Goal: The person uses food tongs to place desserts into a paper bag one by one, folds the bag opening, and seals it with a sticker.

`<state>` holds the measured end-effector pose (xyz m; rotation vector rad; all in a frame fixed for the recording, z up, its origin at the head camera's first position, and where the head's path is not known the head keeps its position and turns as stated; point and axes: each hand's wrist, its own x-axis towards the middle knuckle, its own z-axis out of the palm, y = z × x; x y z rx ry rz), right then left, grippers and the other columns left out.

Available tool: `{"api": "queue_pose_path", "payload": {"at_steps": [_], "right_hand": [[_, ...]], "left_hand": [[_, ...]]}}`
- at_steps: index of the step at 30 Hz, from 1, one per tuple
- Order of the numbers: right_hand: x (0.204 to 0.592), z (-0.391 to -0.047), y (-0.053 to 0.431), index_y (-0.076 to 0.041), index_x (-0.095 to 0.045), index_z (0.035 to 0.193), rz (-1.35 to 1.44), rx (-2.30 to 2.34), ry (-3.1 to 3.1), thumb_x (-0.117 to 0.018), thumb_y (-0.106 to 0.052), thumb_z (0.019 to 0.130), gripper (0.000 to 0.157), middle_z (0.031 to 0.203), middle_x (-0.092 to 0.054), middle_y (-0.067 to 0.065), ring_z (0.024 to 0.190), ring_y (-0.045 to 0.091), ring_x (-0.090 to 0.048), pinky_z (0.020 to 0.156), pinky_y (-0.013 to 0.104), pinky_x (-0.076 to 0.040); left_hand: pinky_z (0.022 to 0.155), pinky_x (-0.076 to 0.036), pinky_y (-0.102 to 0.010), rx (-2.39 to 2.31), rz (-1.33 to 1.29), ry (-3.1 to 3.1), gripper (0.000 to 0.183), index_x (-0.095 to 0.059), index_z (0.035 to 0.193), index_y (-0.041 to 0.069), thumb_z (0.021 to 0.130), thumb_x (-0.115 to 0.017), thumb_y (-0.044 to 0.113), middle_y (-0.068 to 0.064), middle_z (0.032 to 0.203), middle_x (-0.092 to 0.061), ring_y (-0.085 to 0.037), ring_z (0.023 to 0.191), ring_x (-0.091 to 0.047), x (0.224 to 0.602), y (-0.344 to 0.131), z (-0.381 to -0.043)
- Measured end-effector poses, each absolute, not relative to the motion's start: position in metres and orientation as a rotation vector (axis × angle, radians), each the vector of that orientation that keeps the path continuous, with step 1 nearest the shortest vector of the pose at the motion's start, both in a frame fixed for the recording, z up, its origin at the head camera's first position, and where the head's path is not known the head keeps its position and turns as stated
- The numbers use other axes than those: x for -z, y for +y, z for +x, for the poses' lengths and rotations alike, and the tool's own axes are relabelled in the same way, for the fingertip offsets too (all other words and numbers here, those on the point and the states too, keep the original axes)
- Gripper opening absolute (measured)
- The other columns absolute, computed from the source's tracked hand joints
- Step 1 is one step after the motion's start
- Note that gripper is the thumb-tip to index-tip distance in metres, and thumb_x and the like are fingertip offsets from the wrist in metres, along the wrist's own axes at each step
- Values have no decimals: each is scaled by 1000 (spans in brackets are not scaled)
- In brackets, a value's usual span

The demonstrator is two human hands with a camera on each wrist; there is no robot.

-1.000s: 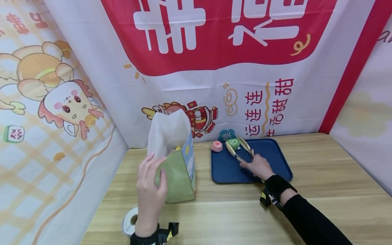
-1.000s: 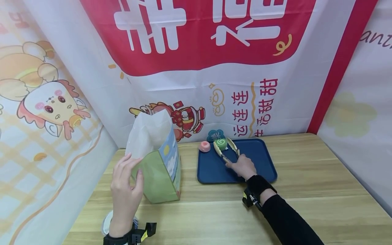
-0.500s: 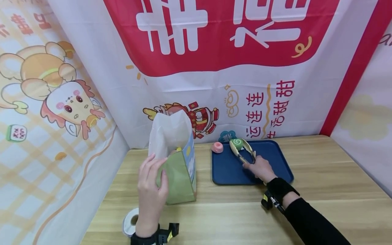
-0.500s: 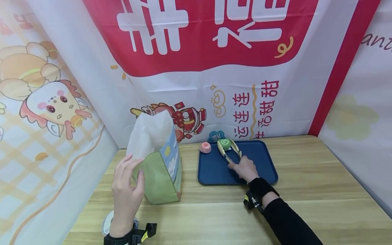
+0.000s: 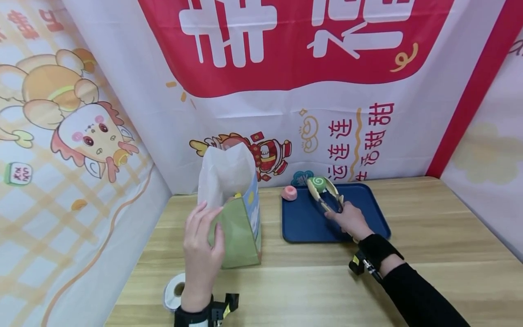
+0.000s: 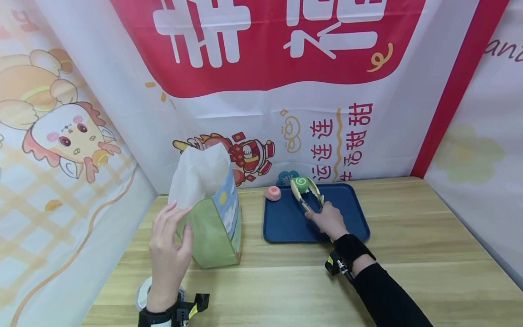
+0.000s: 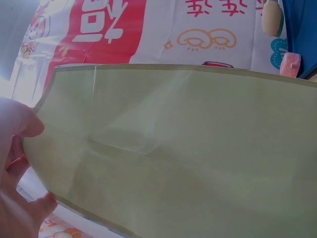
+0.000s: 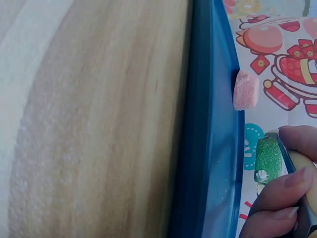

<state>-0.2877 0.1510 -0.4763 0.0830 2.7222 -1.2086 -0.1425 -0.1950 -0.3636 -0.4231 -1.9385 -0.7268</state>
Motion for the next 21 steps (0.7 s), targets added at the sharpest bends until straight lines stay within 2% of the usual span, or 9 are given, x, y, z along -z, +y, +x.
{"api": "queue_pose_path", "payload": {"at_steps": [7, 16, 21], "right_hand": [[469, -279, 150, 7, -42, 113, 65, 1247, 2702, -64, -42, 85, 60, 68, -53, 9, 46, 16, -52, 38, 25, -40], [460, -265, 148, 7, -38, 122, 74, 1325, 2649, -62, -45, 85, 69, 90, -54, 18, 50, 16, -50, 38, 24, -36], [455, -258, 142, 7, -38, 121, 63, 1393, 2613, -62, -43, 86, 65, 89, -52, 16, 48, 15, -46, 37, 24, -33]], "left_hand": [[97, -44, -57, 729, -424, -1938, 32, -66, 105, -4, 75, -59, -12, -20, 108, -64, -34, 117, -48, 364, -195, -143], [97, -45, -56, 731, -418, -1950, 33, -66, 105, -4, 75, -59, -13, -21, 108, -64, -33, 118, -48, 364, -195, -144], [97, -45, -57, 734, -417, -1954, 33, -66, 105, -4, 75, -59, -14, -22, 108, -64, -33, 118, -47, 364, -195, -143]]}}
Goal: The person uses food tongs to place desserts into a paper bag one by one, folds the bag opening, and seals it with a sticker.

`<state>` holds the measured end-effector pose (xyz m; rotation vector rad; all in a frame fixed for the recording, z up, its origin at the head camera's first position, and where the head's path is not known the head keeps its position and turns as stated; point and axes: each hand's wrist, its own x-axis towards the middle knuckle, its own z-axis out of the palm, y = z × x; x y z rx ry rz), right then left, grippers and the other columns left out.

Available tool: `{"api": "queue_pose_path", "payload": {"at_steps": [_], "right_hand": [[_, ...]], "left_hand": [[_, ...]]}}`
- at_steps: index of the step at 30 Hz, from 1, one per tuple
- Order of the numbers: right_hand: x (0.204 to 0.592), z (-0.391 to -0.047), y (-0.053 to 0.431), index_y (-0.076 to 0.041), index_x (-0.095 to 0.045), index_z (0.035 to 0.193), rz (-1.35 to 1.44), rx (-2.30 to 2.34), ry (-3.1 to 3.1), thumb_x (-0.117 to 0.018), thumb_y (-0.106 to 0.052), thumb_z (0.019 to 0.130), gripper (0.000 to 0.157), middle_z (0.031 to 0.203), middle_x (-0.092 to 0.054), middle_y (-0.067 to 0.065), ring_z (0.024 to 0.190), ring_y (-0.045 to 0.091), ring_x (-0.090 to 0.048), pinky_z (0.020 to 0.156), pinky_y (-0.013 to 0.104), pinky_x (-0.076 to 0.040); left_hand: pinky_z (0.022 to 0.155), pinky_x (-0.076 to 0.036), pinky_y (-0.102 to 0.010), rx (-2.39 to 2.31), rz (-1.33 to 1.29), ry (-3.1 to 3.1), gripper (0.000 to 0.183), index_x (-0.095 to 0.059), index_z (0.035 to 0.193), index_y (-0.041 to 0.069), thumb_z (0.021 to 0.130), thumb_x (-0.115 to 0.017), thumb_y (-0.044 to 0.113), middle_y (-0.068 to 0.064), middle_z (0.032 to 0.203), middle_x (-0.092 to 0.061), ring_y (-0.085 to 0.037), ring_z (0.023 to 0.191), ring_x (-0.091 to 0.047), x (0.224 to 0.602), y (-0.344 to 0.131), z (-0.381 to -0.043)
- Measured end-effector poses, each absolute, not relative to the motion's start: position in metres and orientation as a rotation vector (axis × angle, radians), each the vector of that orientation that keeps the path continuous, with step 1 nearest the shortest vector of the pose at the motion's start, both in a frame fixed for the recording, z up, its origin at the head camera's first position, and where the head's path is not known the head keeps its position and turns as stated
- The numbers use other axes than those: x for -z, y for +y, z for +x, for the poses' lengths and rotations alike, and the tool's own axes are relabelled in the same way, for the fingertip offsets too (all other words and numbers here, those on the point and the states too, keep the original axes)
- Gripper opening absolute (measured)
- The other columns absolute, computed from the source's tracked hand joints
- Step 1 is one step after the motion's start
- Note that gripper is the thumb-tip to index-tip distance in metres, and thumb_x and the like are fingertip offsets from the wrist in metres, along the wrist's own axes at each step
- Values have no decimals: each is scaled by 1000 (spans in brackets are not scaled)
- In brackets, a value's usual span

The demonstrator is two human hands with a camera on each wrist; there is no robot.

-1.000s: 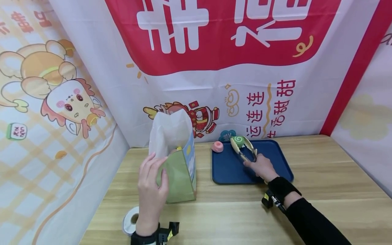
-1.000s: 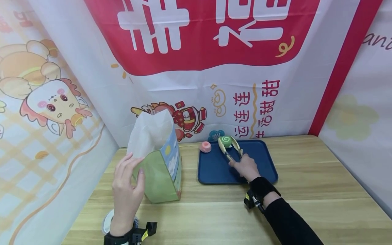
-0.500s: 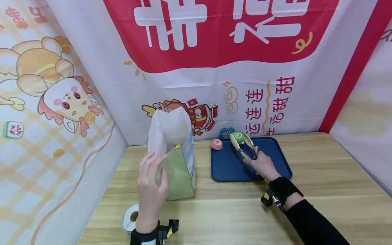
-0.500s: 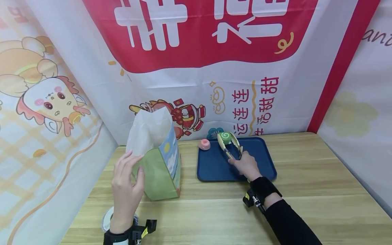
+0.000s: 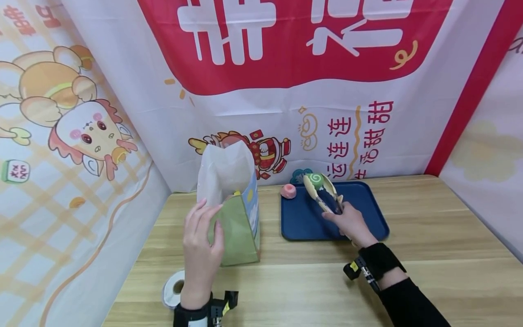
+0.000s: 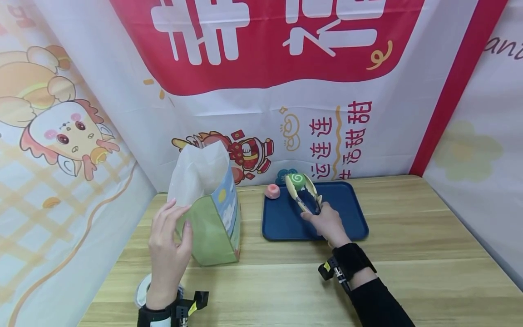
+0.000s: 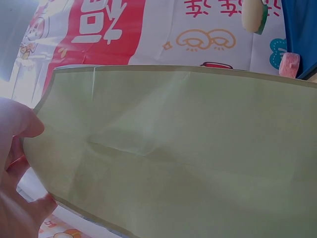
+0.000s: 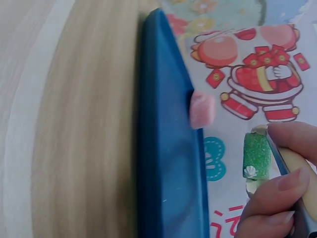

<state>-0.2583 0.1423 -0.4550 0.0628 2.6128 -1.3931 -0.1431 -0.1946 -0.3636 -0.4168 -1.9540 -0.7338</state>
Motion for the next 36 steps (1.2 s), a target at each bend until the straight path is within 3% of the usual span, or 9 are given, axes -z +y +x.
{"api": "queue_pose_path", "payload": {"at_steps": [9, 16, 21, 28, 36], "right_hand": [[439, -247, 129, 2, -40, 109, 31, 1464, 2608, -64, -48, 83, 61, 72, -48, 8, 45, 14, -44, 36, 23, -32], [424, -227, 121, 3, -40, 121, 35, 1466, 2628, -65, -52, 81, 73, 85, -54, 15, 43, 14, -44, 36, 23, -34], [417, -218, 117, 4, -41, 124, 25, 1474, 2657, -66, -49, 81, 73, 85, -55, 15, 43, 14, -45, 36, 23, -36], [401, -208, 113, 5, -42, 125, -11, 1412, 2733, -67, -48, 81, 73, 93, -58, 18, 63, 21, -55, 47, 26, -45], [382, -195, 112, 3, -43, 120, -38, 1378, 2735, -66, -49, 81, 69, 69, -50, 7, 52, 17, -50, 43, 25, -41]], "left_hand": [[96, -44, -60, 733, -418, -1946, 33, -65, 105, -5, 74, -59, -13, -22, 108, -64, -35, 117, -48, 362, -198, -143], [96, -44, -61, 733, -411, -1937, 33, -65, 105, -6, 74, -59, -14, -23, 106, -64, -36, 116, -48, 362, -199, -142], [96, -44, -60, 731, -401, -1940, 33, -65, 105, -6, 74, -59, -14, -24, 106, -64, -35, 117, -48, 362, -200, -143], [96, -44, -60, 738, -405, -1938, 33, -65, 105, -5, 74, -59, -13, -23, 106, -65, -35, 117, -48, 363, -198, -145], [98, -43, -58, 751, -420, -1948, 31, -65, 105, -5, 75, -59, -12, -22, 107, -65, -34, 118, -48, 363, -193, -147]]}}
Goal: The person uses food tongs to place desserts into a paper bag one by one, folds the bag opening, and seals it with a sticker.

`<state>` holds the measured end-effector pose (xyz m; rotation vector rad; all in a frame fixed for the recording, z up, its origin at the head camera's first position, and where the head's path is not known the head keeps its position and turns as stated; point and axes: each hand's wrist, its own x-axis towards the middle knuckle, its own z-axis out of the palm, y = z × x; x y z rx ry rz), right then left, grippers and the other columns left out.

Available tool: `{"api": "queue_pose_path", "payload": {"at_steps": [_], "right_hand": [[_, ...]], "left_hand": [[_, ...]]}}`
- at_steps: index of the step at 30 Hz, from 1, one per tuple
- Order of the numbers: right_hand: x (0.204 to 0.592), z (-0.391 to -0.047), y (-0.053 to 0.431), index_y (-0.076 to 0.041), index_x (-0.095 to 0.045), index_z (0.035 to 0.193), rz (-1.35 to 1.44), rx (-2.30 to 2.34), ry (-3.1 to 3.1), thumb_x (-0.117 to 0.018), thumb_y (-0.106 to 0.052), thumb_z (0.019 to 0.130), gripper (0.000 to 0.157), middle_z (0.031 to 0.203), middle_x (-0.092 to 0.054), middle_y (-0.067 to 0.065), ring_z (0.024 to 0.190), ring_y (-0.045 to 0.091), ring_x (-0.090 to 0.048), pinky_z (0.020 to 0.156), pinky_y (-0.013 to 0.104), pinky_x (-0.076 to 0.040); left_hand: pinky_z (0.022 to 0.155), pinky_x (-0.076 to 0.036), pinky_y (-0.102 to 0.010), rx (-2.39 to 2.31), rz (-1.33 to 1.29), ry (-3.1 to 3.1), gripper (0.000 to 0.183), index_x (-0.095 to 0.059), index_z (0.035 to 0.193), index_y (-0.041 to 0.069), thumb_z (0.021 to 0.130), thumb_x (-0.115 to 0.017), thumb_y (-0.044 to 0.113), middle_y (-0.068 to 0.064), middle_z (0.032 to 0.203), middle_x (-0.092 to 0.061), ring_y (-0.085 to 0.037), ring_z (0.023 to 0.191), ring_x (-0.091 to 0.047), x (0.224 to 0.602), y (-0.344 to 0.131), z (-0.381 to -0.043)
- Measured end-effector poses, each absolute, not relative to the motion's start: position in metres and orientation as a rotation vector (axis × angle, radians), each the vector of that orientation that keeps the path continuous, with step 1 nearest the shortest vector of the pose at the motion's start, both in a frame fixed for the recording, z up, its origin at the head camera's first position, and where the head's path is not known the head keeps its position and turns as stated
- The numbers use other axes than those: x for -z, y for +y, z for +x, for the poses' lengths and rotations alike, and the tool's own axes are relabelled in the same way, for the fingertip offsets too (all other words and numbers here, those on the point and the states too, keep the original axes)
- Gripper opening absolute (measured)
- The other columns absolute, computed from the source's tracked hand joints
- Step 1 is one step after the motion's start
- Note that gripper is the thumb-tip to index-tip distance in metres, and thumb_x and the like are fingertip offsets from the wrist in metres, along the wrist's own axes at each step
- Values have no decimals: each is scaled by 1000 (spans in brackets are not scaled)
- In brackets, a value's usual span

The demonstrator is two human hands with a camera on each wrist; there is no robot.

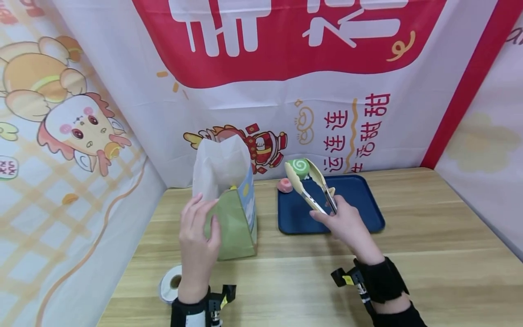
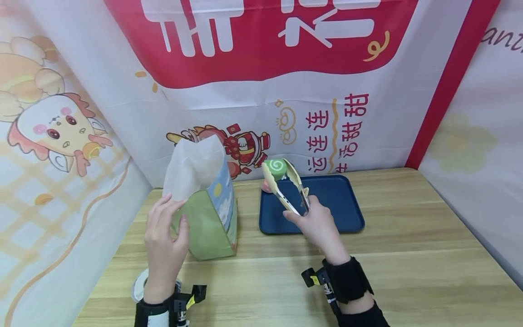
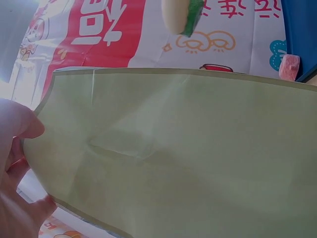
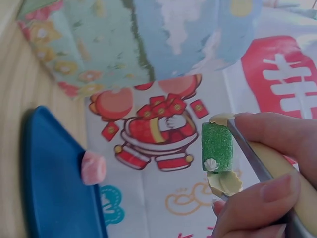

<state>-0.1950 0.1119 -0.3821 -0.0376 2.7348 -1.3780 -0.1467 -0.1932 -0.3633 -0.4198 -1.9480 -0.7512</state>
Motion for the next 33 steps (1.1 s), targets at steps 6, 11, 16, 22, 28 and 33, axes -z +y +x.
{"api": "queue_pose_path", "payload": {"at_steps": [6, 11, 16, 22, 28, 33], "right_hand": [[367, -188, 104, 2, -43, 117, -97, 1358, 2753, -66, -48, 82, 65, 63, -41, 3, 47, 15, -43, 41, 23, -34], [357, -183, 96, 1, -44, 118, -113, 1363, 2758, -66, -50, 81, 67, 62, -40, 2, 47, 15, -39, 40, 23, -31], [349, -182, 85, -1, -45, 119, -165, 1390, 2741, -66, -53, 80, 68, 63, -39, 2, 47, 15, -37, 40, 22, -28], [340, -185, 77, -2, -46, 117, -188, 1398, 2747, -66, -53, 80, 66, 62, -38, 1, 46, 14, -36, 39, 22, -28], [333, -187, 72, -4, -46, 118, -217, 1429, 2724, -66, -52, 80, 65, 60, -39, 1, 44, 13, -35, 37, 21, -28], [325, -186, 67, -5, -46, 117, -261, 1450, 2717, -67, -50, 81, 61, 60, -36, 0, 44, 13, -33, 38, 21, -25]], "left_hand": [[100, -43, -57, 735, -423, -1953, 31, -65, 105, -5, 76, -58, -11, -21, 108, -65, -33, 118, -47, 364, -194, -147], [99, -44, -55, 726, -432, -1959, 30, -65, 105, -5, 76, -58, -10, -21, 108, -65, -33, 118, -48, 366, -194, -147], [99, -44, -57, 734, -423, -1963, 31, -65, 106, -6, 76, -58, -11, -21, 109, -64, -33, 119, -47, 364, -195, -146], [99, -44, -56, 729, -426, -1960, 31, -65, 106, -5, 76, -58, -11, -21, 109, -64, -33, 119, -47, 361, -195, -148], [98, -44, -56, 723, -424, -1954, 30, -65, 105, -6, 76, -58, -11, -21, 108, -64, -33, 118, -47, 362, -195, -148], [97, -45, -58, 722, -416, -1958, 30, -65, 105, -6, 76, -58, -11, -22, 108, -64, -33, 118, -47, 364, -194, -147]]}}
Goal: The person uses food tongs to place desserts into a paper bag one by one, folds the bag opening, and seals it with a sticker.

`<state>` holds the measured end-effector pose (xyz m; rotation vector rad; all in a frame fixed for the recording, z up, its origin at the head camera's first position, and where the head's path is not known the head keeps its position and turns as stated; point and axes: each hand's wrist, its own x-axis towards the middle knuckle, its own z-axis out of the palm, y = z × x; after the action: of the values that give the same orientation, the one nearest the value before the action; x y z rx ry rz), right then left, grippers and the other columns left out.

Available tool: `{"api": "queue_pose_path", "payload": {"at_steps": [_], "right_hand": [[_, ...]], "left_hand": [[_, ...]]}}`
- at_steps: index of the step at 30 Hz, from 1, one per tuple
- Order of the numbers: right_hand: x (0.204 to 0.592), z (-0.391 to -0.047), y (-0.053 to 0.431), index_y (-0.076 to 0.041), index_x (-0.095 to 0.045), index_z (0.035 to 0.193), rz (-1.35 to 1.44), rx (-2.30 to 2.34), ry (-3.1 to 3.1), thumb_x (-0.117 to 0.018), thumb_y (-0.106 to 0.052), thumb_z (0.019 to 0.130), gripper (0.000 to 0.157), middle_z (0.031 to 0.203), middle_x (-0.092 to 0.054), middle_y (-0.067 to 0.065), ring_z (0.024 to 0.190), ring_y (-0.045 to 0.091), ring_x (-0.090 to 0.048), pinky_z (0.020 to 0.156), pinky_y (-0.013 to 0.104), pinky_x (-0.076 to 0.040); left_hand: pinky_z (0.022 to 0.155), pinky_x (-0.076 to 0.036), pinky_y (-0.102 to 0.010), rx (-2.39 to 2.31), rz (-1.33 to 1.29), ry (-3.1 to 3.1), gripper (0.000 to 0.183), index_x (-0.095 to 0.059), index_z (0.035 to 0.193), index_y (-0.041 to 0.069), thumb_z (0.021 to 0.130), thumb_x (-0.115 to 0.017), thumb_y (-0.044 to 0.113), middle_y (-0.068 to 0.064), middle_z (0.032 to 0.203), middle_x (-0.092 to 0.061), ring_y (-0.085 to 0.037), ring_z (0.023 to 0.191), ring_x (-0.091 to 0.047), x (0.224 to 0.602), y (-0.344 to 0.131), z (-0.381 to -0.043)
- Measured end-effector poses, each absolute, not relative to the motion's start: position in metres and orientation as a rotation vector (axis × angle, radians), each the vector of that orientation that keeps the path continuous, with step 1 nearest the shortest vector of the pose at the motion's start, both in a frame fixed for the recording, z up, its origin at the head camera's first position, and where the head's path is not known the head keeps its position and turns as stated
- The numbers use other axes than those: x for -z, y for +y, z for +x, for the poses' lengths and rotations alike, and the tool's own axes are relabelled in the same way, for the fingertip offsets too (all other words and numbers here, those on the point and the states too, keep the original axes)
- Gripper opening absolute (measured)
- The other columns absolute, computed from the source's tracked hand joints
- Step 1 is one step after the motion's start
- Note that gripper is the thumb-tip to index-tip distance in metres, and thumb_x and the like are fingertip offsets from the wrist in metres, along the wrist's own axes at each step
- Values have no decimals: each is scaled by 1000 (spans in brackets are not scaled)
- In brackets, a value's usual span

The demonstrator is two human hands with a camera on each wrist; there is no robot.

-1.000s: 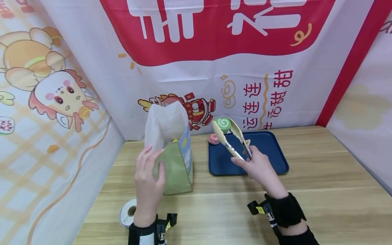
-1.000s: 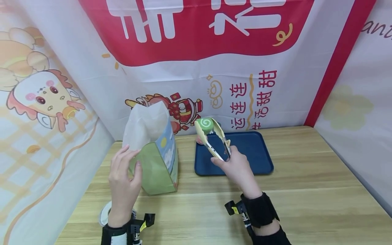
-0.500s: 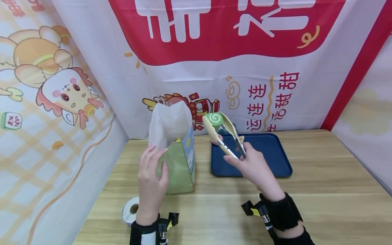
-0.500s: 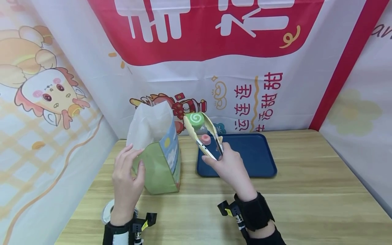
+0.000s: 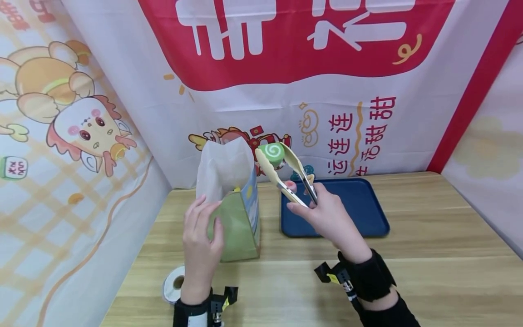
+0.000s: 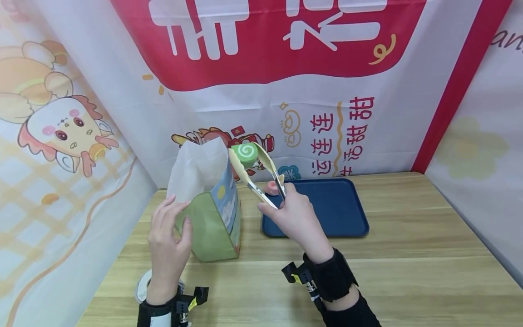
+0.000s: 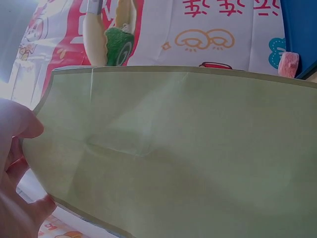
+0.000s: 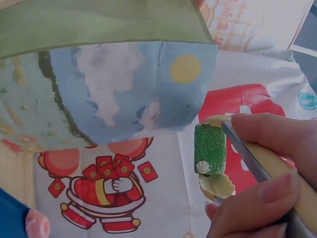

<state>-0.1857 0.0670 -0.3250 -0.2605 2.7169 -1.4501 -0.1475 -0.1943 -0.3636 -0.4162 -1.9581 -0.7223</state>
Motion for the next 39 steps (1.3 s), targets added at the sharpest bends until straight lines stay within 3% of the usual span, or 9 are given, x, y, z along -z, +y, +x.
{"api": "queue_pose_path", "payload": {"at_steps": [20, 29, 33, 39], "right_hand": [[303, -172, 32, -9, -50, 111, -435, 1471, 2755, -70, -41, 80, 49, 65, -44, 3, 48, 15, -37, 41, 23, -28], [301, -166, 14, -9, -48, 119, -525, 1440, 2782, -72, -43, 78, 59, 54, -37, -4, 41, 11, -35, 38, 21, -26], [301, -165, 11, -12, -51, 120, -547, 1415, 2794, -73, -43, 77, 58, 54, -37, -5, 41, 10, -34, 37, 22, -24], [299, -163, 10, -12, -49, 127, -512, 1355, 2816, -75, -46, 72, 70, 56, -41, -3, 42, 11, -38, 37, 22, -26]], "left_hand": [[96, -45, -58, 722, -412, -1955, 31, -65, 105, -6, 75, -58, -11, -22, 108, -64, -34, 118, -48, 362, -192, -146], [97, -44, -58, 712, -415, -1951, 31, -65, 104, -6, 74, -59, -11, -22, 106, -65, -34, 118, -48, 362, -193, -145], [98, -44, -57, 704, -422, -1947, 30, -65, 103, -6, 75, -59, -10, -22, 105, -65, -35, 117, -48, 363, -193, -145], [97, -44, -59, 713, -416, -1959, 30, -65, 104, -6, 75, -58, -10, -22, 106, -64, -34, 118, -48, 363, -193, -144]]}}
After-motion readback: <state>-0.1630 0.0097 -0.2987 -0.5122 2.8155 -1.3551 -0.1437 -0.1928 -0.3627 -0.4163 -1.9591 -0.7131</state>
